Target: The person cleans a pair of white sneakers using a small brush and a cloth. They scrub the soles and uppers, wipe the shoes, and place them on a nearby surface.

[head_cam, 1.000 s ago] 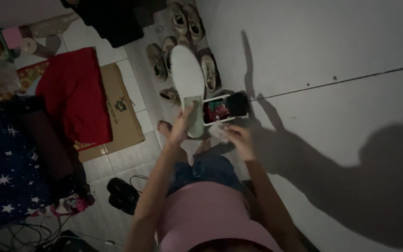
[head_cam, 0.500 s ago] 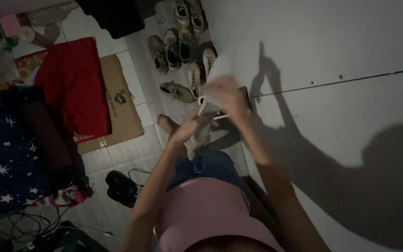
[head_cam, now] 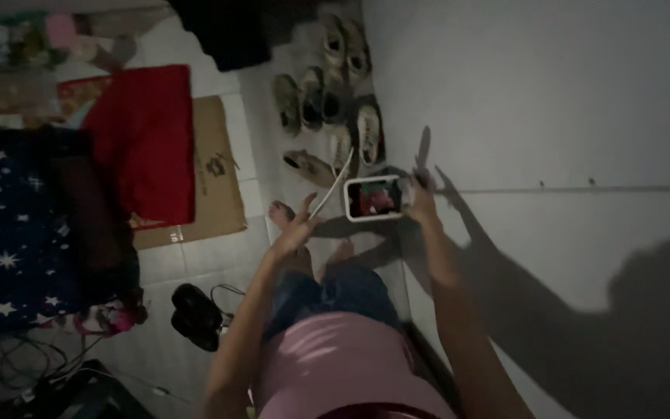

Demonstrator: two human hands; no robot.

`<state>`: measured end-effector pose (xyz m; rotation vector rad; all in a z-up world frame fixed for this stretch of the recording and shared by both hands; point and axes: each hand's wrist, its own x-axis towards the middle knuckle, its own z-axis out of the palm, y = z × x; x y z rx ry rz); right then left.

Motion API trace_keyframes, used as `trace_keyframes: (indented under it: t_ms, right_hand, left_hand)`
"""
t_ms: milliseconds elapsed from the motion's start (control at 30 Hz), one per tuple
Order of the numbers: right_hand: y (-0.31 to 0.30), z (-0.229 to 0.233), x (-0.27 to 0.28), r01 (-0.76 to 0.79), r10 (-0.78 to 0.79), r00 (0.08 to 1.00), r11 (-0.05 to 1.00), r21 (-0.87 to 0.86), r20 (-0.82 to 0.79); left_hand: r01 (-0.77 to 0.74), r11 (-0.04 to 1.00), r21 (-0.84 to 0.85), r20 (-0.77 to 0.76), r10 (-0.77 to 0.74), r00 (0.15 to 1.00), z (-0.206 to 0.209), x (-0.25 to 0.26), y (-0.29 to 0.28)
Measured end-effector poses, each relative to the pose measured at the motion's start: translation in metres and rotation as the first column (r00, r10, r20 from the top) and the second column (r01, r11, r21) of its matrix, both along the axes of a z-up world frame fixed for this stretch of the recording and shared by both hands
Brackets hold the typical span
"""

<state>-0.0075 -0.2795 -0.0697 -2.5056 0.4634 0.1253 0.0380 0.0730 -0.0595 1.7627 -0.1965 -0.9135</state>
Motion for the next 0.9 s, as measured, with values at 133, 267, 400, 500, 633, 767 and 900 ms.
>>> trace_keyframes:
  t_ms: [133,267,400,500,633,767,900]
  right_hand:
    - [0.031,0.006,0.007,-0.028,0.029,0.999,0.999,0.021,-0.041]
    - [0.112,0.014,0.035,0.231,-0.049,0.927,0.854,0.466,-0.371]
    - [0.205,0.022,0.067,0.333,0.042,0.875,0.671,0.662,-0.482]
    - [0.257,0.027,0.092,0.298,0.056,0.928,0.483,0.823,-0.369]
    - [0.284,0.026,0.152,-0.066,0.123,0.992,0.57,0.819,-0.006]
    - [0.282,0.035,0.222,0.183,0.063,0.966,0.517,0.836,-0.251]
    - [0.28,0.043,0.318,0.202,0.08,0.939,0.662,0.722,-0.335]
  left_hand:
    - [-0.125,0.984,0.129,0.051,0.119,0.992,-0.008,0.015,0.04]
    - [-0.269,0.952,-0.145,0.052,0.279,0.959,-0.007,0.043,0.068]
    - [-0.316,0.896,-0.311,0.074,0.354,0.932,0.002,0.082,0.084]
    - [-0.428,0.832,-0.354,-0.005,0.456,0.89,0.022,0.104,0.094]
    - [-0.549,0.81,-0.208,0.025,0.566,0.824,0.05,0.151,0.109]
    - [-0.548,0.814,-0.19,0.288,0.58,0.762,0.066,0.192,0.138]
    - [-0.662,0.726,-0.184,0.29,0.684,0.669,0.061,0.239,0.166]
